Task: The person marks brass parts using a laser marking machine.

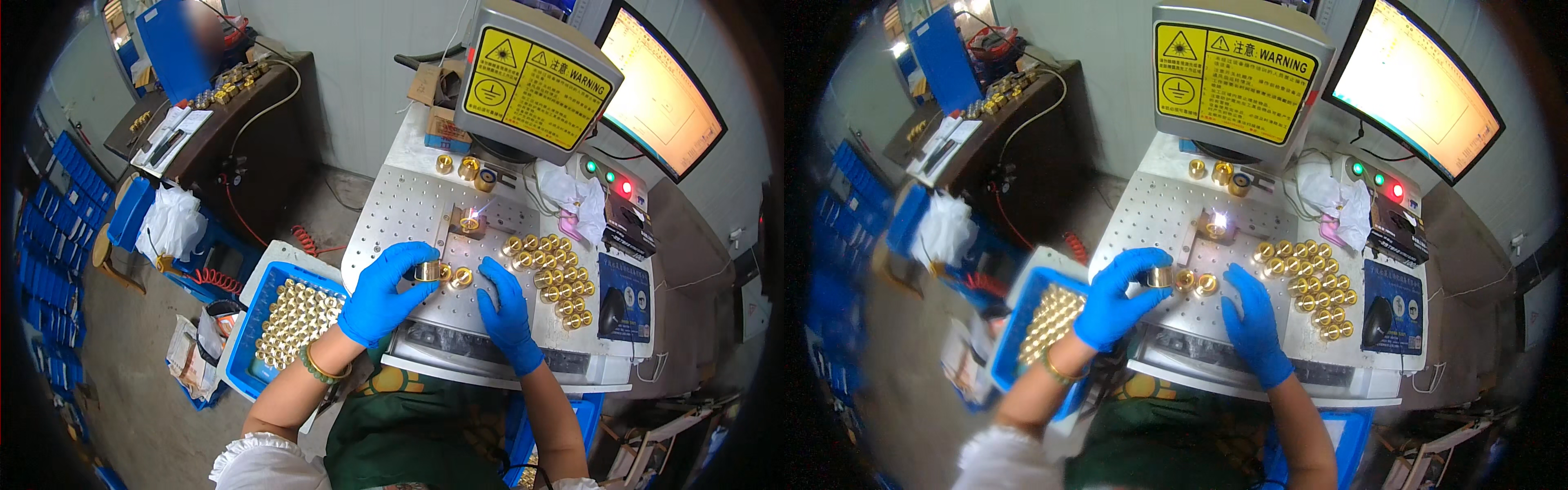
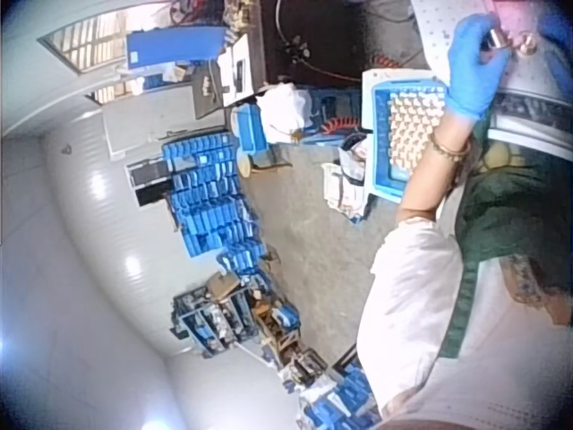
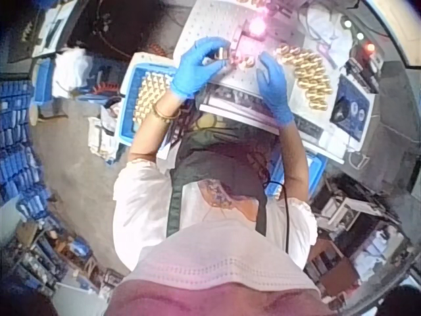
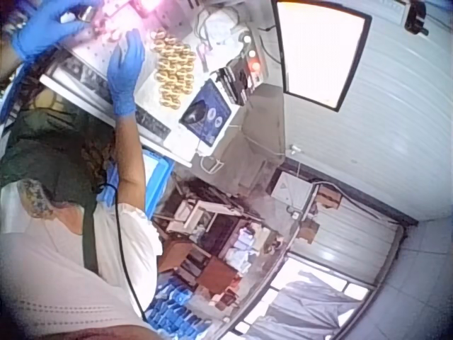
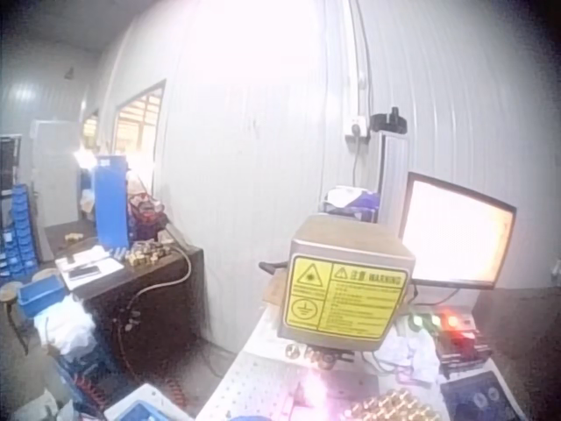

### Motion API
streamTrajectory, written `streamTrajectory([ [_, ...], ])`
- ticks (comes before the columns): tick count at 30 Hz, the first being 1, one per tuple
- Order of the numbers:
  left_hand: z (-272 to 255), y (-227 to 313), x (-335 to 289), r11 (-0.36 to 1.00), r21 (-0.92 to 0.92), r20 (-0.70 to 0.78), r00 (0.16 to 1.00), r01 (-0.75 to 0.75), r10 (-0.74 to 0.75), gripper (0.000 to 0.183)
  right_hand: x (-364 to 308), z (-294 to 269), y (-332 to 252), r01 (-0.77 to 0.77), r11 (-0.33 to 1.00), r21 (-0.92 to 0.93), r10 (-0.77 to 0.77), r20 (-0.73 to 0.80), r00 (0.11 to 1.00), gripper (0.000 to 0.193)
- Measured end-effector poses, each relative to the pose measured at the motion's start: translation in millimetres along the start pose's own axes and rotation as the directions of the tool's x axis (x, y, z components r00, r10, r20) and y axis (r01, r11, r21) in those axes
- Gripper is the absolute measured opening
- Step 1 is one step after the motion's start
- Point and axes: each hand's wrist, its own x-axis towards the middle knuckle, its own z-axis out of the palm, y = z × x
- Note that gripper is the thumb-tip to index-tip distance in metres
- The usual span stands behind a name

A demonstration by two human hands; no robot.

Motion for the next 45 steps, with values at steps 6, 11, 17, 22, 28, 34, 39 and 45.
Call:
streamTrajectory([
  [6,8.1,-13.0,-19.5,0.911,-0.327,0.054,0.967,0.251,-0.247,0.038,-0.5,0.1,0.3,-0.001,1.000,-0.005,0.001,-0.010,1.000,0.037],
  [11,8.1,-26.8,-28.9,0.988,0.102,-0.071,0.991,0.119,-0.112,0.042,-1.8,-0.3,0.7,-0.023,0.999,0.032,0.024,-0.011,1.000,0.037],
  [17,2.3,-33.0,-22.4,0.979,0.148,-0.046,0.989,0.143,-0.138,0.054,-2.1,-0.6,1.0,-0.027,1.000,0.013,0.027,-0.013,1.000,0.038],
  [22,-23.6,-32.9,16.3,0.857,0.516,0.351,0.910,0.006,-0.218,0.041,-3.3,0.1,2.5,-0.029,0.999,0.015,0.030,-0.018,0.999,0.038],
  [28,-19.4,-28.6,60.8,0.657,0.702,0.543,0.803,-0.273,-0.246,0.019,-3.2,2.0,1.8,-0.008,1.000,0.000,0.008,-0.037,0.999,0.038],
  [34,-11.2,-24.3,51.7,0.729,0.310,0.720,0.651,-0.610,0.238,0.019,-3.0,1.4,0.4,-0.026,0.998,0.065,0.029,-0.043,0.999,0.037],
  [39,-0.1,-18.0,58.0,0.658,0.340,0.839,0.533,-0.671,0.111,0.019,-2.0,1.4,0.1,-0.003,1.000,0.018,0.003,-0.027,1.000,0.036],
  [45,-12.4,-9.3,55.9,0.641,0.350,0.860,0.506,-0.683,0.068,0.022,-5.1,1.1,5.8,0.001,0.999,-0.043,-0.002,-0.018,1.000,0.035],
])
